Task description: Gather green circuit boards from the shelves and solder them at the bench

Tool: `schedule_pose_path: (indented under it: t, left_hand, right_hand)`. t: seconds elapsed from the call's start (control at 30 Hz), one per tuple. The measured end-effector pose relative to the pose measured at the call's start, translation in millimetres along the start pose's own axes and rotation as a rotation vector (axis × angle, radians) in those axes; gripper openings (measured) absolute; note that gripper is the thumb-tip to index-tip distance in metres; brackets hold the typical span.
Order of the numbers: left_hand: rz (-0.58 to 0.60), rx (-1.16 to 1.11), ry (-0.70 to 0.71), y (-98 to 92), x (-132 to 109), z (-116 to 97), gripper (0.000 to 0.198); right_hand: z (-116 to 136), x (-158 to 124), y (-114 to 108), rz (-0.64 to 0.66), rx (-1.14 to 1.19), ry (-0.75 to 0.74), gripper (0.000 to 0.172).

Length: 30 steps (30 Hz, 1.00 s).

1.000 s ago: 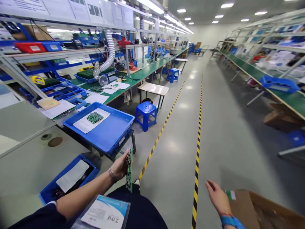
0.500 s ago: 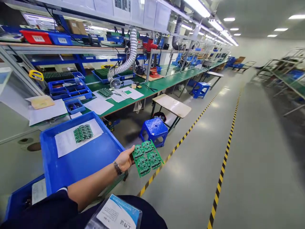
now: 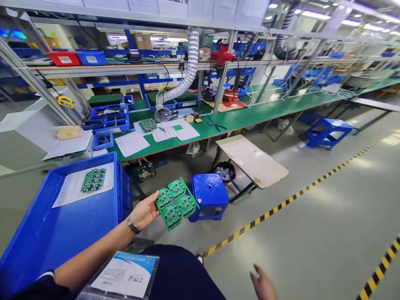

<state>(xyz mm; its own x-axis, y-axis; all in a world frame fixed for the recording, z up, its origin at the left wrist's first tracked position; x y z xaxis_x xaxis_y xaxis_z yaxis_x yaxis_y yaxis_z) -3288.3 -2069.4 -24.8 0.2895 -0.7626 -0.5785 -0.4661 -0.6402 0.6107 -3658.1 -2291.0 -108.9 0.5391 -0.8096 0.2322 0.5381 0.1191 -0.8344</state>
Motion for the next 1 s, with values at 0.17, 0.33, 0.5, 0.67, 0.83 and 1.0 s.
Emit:
schedule_pose_path:
  t: [0.17, 0.33, 0.5, 0.67, 0.83, 1.0]
  left_hand:
    - [-0.01, -0.074, 0.118, 32.6, -2, -32, 0.02]
    - [-0.03, -0.161, 0.172, 29.5, 27, -74, 0.021]
    - [0.023, -0.249, 0.205, 3.8, 72, -147, 0.018]
    - [0.057, -0.278, 0.243, -27.5, 106, -235, 0.017]
    - [0.085, -0.21, 0.225, -42.7, 131, -291, 0.021]
    - [0.07, -0.266, 0.24, -55.8, 141, -317, 0.023]
  right_hand:
    - [89, 187, 7, 0.151, 0.125, -0.434, 0.044]
    - [275, 251, 47, 0.243, 0.342, -0.882, 0.047]
    - [374, 272, 74, 0.388, 0.511, -0.955, 0.057]
    - [424, 331, 101, 0.405, 0.46, -0.946, 0.057]
    - [455, 377, 136, 0.401, 0.402, -0.955, 0.059]
    - [494, 404, 156, 0.43, 0.42, -1.151, 0.061]
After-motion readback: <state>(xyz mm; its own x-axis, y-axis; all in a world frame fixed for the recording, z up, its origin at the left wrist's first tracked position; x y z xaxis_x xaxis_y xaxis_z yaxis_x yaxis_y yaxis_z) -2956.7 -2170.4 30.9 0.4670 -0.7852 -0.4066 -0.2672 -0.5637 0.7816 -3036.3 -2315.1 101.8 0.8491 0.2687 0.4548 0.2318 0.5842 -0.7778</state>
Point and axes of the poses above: each hand's wrist, its own x-axis towards the middle knuckle, its own y-axis out of the palm, z = x × y, the point moved 10 cm from there along x, towards the middle knuckle, and after that the axes turned 14 degrees about -y, right-handed, at the moved point
